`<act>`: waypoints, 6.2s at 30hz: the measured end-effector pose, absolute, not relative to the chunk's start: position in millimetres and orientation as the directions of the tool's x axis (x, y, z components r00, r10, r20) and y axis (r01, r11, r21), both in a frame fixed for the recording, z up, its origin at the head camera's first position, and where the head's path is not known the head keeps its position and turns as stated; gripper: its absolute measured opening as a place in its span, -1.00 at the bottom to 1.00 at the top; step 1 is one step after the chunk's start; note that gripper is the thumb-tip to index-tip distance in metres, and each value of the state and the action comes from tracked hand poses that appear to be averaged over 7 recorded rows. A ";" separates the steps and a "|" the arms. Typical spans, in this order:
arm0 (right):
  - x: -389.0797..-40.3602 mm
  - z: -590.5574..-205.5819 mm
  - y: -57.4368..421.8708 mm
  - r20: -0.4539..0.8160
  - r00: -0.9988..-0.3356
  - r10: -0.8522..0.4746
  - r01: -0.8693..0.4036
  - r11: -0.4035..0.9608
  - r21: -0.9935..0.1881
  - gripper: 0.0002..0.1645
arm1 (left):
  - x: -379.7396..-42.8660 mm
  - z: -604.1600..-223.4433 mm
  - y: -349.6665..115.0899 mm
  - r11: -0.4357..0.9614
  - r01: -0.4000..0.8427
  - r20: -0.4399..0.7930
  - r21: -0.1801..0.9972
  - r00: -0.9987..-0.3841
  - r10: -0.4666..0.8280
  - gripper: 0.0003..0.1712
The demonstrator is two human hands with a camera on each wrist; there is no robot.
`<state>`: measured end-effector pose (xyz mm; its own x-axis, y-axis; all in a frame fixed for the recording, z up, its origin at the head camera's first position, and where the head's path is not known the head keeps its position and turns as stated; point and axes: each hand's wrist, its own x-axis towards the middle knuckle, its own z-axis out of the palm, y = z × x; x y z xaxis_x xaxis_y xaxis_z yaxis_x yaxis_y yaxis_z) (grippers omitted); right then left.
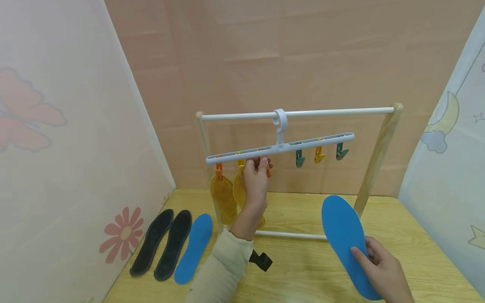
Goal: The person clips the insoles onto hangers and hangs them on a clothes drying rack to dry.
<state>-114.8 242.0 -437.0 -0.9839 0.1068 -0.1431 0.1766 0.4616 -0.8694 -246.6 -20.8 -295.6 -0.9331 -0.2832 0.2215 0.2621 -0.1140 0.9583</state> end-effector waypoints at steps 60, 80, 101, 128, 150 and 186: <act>-146.9 -412.7 138.4 0.125 -0.991 -0.047 -0.134 0.334 -0.933 -0.68 | -243.3 -294.5 -18.5 -0.136 0.226 0.179 0.965 -0.939 -0.292 -0.78; -153.1 -400.4 130.1 0.155 -0.987 -0.029 -0.156 0.328 -0.932 -0.74 | -239.8 -292.8 -21.1 -0.122 0.204 0.165 0.971 -0.948 -0.274 -0.76; -162.9 -396.5 118.7 0.242 -0.970 -0.029 -0.241 0.257 -0.936 -0.78 | -239.6 -295.8 -21.8 -0.107 0.213 0.178 0.971 -0.945 -0.274 -0.73; -162.9 -395.7 110.0 0.239 -0.971 -0.018 -0.238 0.177 -0.955 -0.72 | -233.8 -299.4 -26.2 -0.039 0.254 0.238 0.966 -0.943 -0.232 -0.63; -174.1 -392.2 134.1 0.212 -0.975 -0.071 -0.224 0.290 -0.930 -0.57 | -225.9 -305.1 -36.1 0.178 0.338 0.371 0.924 -0.907 -0.201 -0.62; -248.0 -302.0 234.6 0.310 -0.949 0.054 -0.263 0.407 -0.875 -0.18 | -224.2 -324.4 -61.3 0.269 0.294 0.337 0.917 -0.933 -0.129 -0.57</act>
<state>-248.0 234.6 -302.0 -0.9492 0.0536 0.3099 -0.2626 0.4074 -0.8747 -224.2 -61.3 -324.4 -0.9328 -0.1290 0.3365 0.2937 0.2691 0.9172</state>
